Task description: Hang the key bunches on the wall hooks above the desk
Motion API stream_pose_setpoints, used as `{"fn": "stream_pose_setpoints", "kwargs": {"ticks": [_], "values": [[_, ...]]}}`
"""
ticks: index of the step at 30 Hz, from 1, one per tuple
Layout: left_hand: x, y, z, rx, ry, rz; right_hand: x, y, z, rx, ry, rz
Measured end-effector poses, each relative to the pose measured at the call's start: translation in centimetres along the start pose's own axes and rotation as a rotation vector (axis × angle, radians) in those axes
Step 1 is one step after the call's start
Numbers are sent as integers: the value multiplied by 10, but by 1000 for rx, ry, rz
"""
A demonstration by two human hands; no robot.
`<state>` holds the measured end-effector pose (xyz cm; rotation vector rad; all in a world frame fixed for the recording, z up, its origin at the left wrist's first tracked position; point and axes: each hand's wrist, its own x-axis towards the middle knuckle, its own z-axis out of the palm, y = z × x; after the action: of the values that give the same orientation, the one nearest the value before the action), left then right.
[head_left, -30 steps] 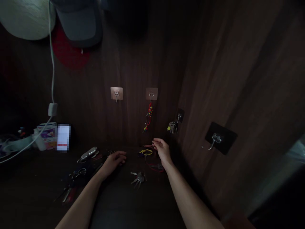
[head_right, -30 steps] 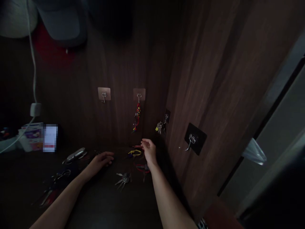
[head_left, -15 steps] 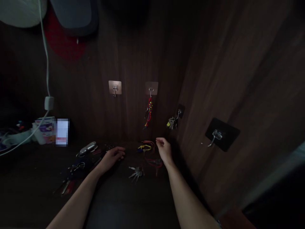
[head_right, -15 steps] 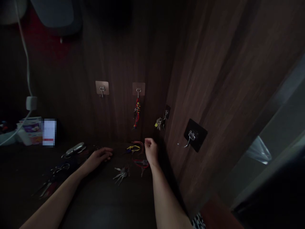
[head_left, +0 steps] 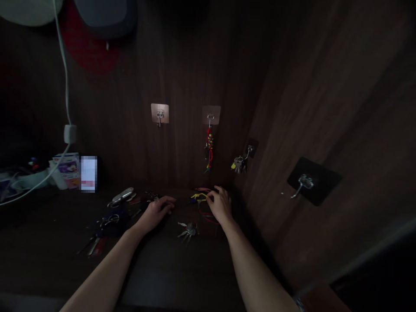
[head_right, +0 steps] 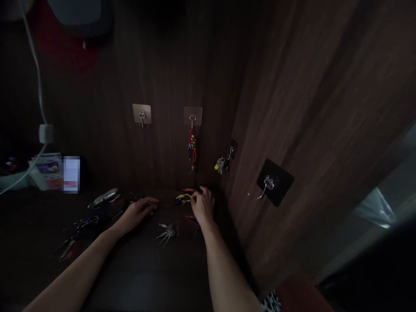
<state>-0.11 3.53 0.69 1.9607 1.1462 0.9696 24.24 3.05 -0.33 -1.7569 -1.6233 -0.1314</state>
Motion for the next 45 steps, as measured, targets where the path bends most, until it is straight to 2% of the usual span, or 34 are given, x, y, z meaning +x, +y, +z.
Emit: {"fn": "stream_pose_setpoints", "kwargs": {"ticks": [5,9,14,17,20,25,30,37,45], "values": [[1,0,-1,38,49,48,7,-11,-12,149,42,-96],[0,5,-1,40,83,88,7,-28,-19,438,4,-167],[-1,16,0,2,85,84,0,-54,-20,868,-90,-34],[-2,21,0,-107,6,54,-3,-69,-20,1078,-159,43],[-2,21,3,-317,-90,21,-4,-77,-19,1197,-192,100],[1,9,10,-746,-248,-124,-3,-77,-16,1290,-153,226],[1,5,11,-920,-253,-209,-2,-74,-16,1335,-132,299],[-3,17,6,-968,-255,-275,-1,-71,-15,1350,-119,306],[-3,14,5,-922,-256,-256,-1,-72,-18,1366,-142,247]]}}
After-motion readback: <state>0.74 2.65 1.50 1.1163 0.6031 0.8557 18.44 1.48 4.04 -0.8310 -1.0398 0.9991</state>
